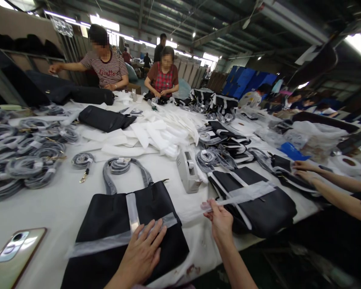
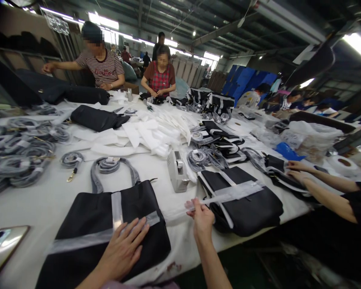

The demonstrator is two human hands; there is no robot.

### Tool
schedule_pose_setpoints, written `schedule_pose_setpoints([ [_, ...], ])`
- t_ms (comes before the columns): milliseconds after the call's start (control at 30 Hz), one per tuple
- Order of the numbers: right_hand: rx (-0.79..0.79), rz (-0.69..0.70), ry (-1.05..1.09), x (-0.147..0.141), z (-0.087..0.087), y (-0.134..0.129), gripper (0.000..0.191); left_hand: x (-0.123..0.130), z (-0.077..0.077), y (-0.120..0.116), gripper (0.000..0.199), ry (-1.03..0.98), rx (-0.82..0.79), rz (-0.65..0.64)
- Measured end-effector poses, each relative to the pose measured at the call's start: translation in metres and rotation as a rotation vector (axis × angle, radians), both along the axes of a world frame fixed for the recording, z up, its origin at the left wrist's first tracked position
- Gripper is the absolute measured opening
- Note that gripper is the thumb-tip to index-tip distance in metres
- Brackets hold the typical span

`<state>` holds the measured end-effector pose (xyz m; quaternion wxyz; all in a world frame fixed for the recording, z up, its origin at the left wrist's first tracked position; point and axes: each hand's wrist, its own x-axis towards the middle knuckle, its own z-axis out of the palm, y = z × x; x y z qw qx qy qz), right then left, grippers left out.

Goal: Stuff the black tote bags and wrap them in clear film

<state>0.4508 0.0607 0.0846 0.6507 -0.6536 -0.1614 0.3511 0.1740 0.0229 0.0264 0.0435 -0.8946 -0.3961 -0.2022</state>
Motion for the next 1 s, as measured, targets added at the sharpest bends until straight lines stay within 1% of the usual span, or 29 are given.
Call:
schedule_pose_setpoints([
  [167,0.039,-0.030,-0.016,0.029,0.031,0.002,0.050,0.001,0.001,0.000,0.054,0.001,0.012,-0.001],
  [233,0.034,0.010,0.004,0.031,0.035,-0.001,0.055,0.001,0.001,-0.001,0.054,-0.007,0.020,0.006],
  [267,0.020,0.056,0.024,0.027,0.034,-0.003,0.056,0.001,0.001,-0.001,0.054,-0.010,0.023,0.006],
  [333,-0.049,0.194,0.058,0.012,0.024,-0.009,0.055,0.001,0.000,-0.001,0.055,-0.021,0.024,0.006],
  [400,-0.143,0.325,0.065,-0.009,0.006,-0.015,0.050,0.001,0.000,-0.001,0.056,-0.031,0.020,0.004],
  [433,-0.175,0.354,0.058,-0.020,-0.004,-0.017,0.046,0.001,0.000,-0.001,0.056,-0.033,0.019,0.003],
  [467,-0.196,0.365,0.048,-0.028,-0.013,-0.018,0.044,0.001,0.000,-0.001,0.055,-0.031,0.020,0.004],
  [533,-0.192,0.328,0.018,-0.036,-0.025,-0.016,0.045,0.001,0.001,-0.001,0.053,-0.019,0.025,0.004],
  [600,-0.163,0.260,-0.030,-0.031,-0.027,-0.012,0.046,0.001,0.002,0.000,0.053,-0.015,0.029,0.005],
  [667,-0.129,0.197,-0.089,-0.020,-0.021,-0.009,0.048,0.001,0.002,0.000,0.053,-0.013,0.023,0.003],
  [733,-0.108,0.165,-0.151,-0.012,-0.010,-0.009,0.048,0.000,0.002,0.000,0.053,-0.012,0.009,0.001],
  [800,-0.102,0.165,-0.211,-0.013,0.005,-0.013,0.045,-0.001,0.001,0.000,0.054,-0.013,-0.010,-0.003],
  [833,-0.105,0.183,-0.278,-0.017,0.013,-0.016,0.043,-0.001,0.001,0.000,0.053,-0.011,-0.019,-0.006],
  [867,-0.106,0.209,-0.383,-0.023,0.021,-0.018,0.041,-0.002,0.001,0.000,0.053,-0.007,-0.029,-0.008],
  [933,-0.073,0.293,-0.688,-0.040,0.037,-0.023,0.039,-0.003,0.001,0.001,0.053,0.010,-0.044,-0.013],
  [1000,0.022,0.423,-1.006,-0.059,0.048,-0.026,0.039,-0.004,0.003,0.002,0.053,0.024,-0.055,-0.015],
])
